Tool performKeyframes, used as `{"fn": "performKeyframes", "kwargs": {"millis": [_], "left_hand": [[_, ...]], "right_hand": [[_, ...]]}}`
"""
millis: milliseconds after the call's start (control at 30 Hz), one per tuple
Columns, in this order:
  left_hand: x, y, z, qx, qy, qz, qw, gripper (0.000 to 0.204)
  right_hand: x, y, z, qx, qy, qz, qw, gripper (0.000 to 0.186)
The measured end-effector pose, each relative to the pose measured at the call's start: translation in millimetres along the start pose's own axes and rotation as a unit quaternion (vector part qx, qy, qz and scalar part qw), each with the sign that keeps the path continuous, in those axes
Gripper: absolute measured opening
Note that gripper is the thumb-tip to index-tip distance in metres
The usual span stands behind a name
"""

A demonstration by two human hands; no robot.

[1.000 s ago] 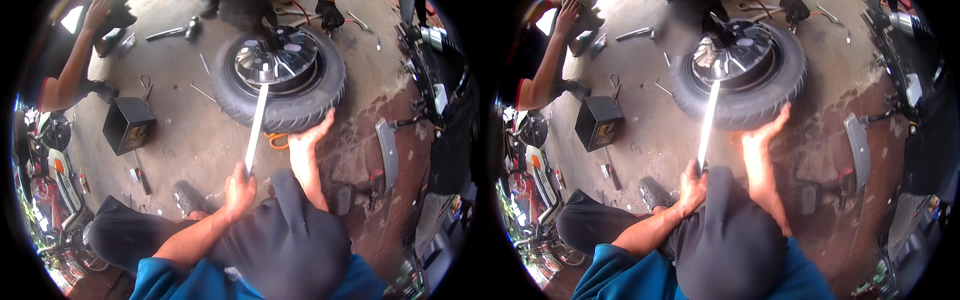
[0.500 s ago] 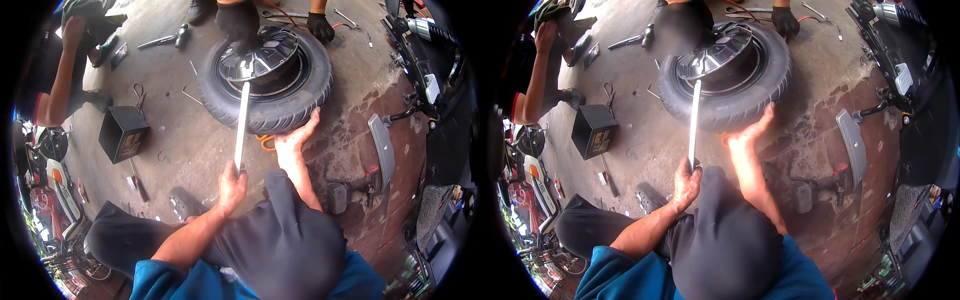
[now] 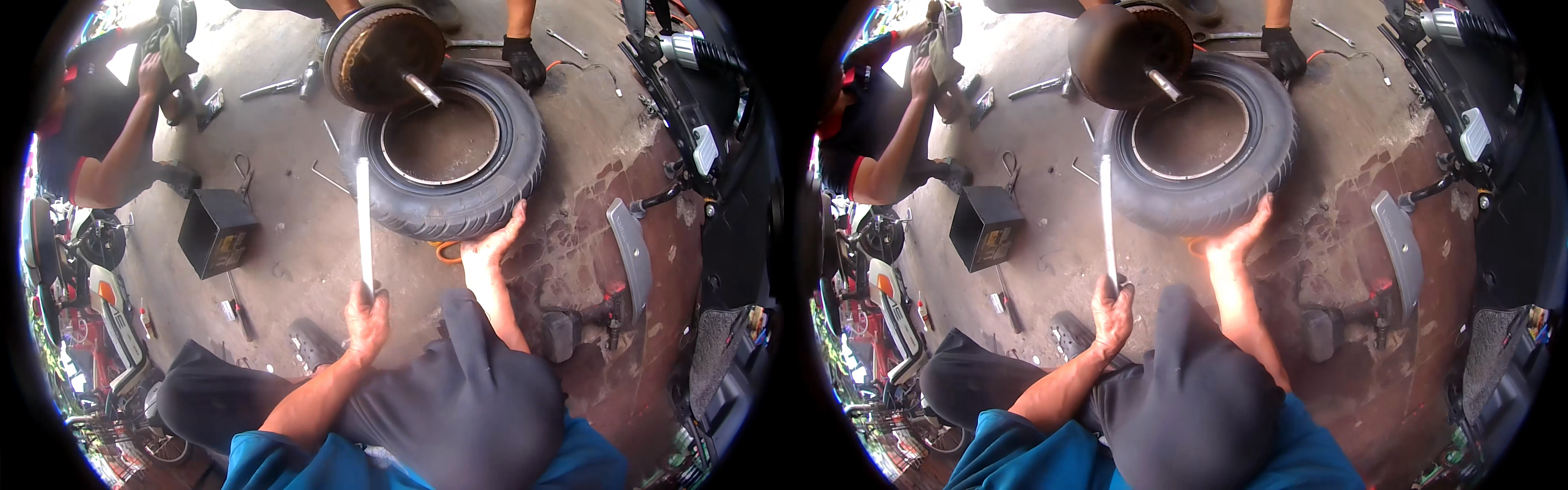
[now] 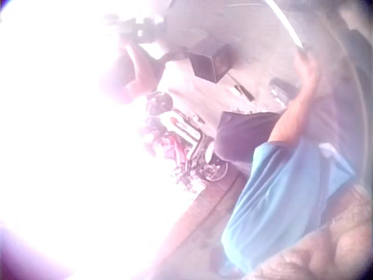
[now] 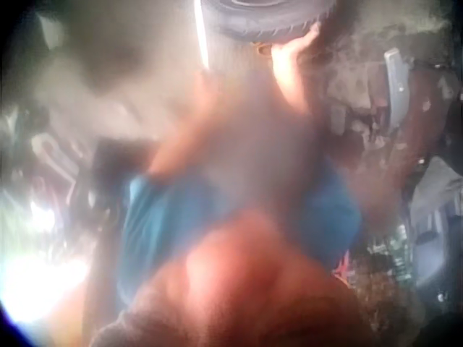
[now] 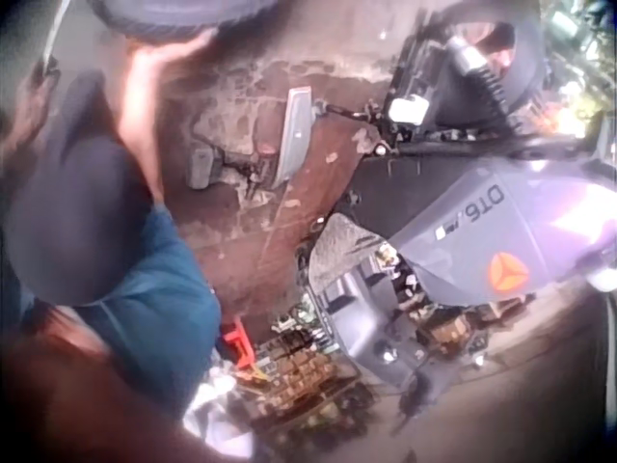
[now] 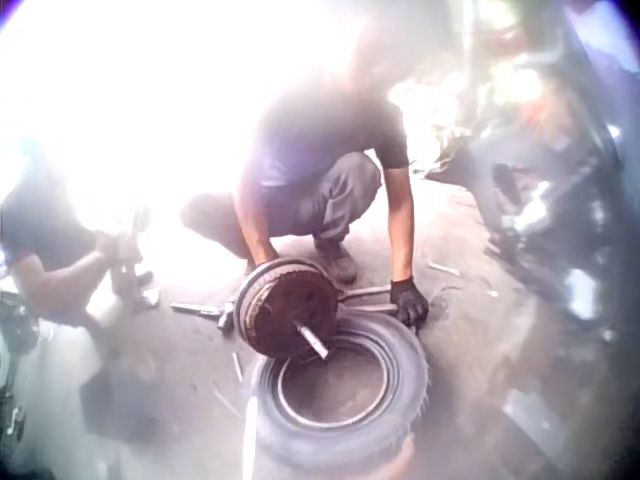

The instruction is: The person disassembles an electric scooter wheel hub motor by prying open the hub casing with a metal bar, extracting the stator core from the wheel rim, and working on the disassembled motor components.

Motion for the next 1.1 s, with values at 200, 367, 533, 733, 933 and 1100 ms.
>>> {"fn": "performKeyframes", "kwargs": {"millis": [200,367,533,733,933,1100], "left_hand": [[-35.4,10.5,54.4,-0.117,-0.128,0.064,0.983,0.014],[-56.0,75.8,75.9,-0.236,-0.146,0.120,0.953,0.024],[-52.8,87.9,67.5,-0.210,-0.075,0.286,0.932,0.034],[-46.4,92.4,68.0,-0.272,0.027,0.378,0.885,0.041],[-42.6,98.7,72.8,-0.244,0.078,0.447,0.857,0.043],[-45.0,83.8,73.1,-0.236,0.114,0.498,0.827,0.044]], "right_hand": [[-12.2,4.9,1.7,-0.005,-0.044,-0.008,0.999,0.090],[-39.3,-1.0,9.2,0.034,-0.047,-0.073,0.996,0.096],[-72.5,-5.1,11.9,0.077,-0.018,-0.092,0.993,0.105],[-58.9,49.8,-29.7,-0.123,-0.098,-0.338,0.928,0.057],[-25.3,82.5,-6.7,-0.261,0.046,-0.494,0.828,0.040],[56.1,60.2,-5.0,-0.393,0.209,-0.758,0.477,0.046]]}}
Point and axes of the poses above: each hand's wrist, its own z-axis towards the middle knuckle, its own x-axis out of the palm, y = z × x, the point moved 6 cm from there along z, towards the middle knuckle, and after that the axes turned 4 degrees about x, right-handed, at the moved point
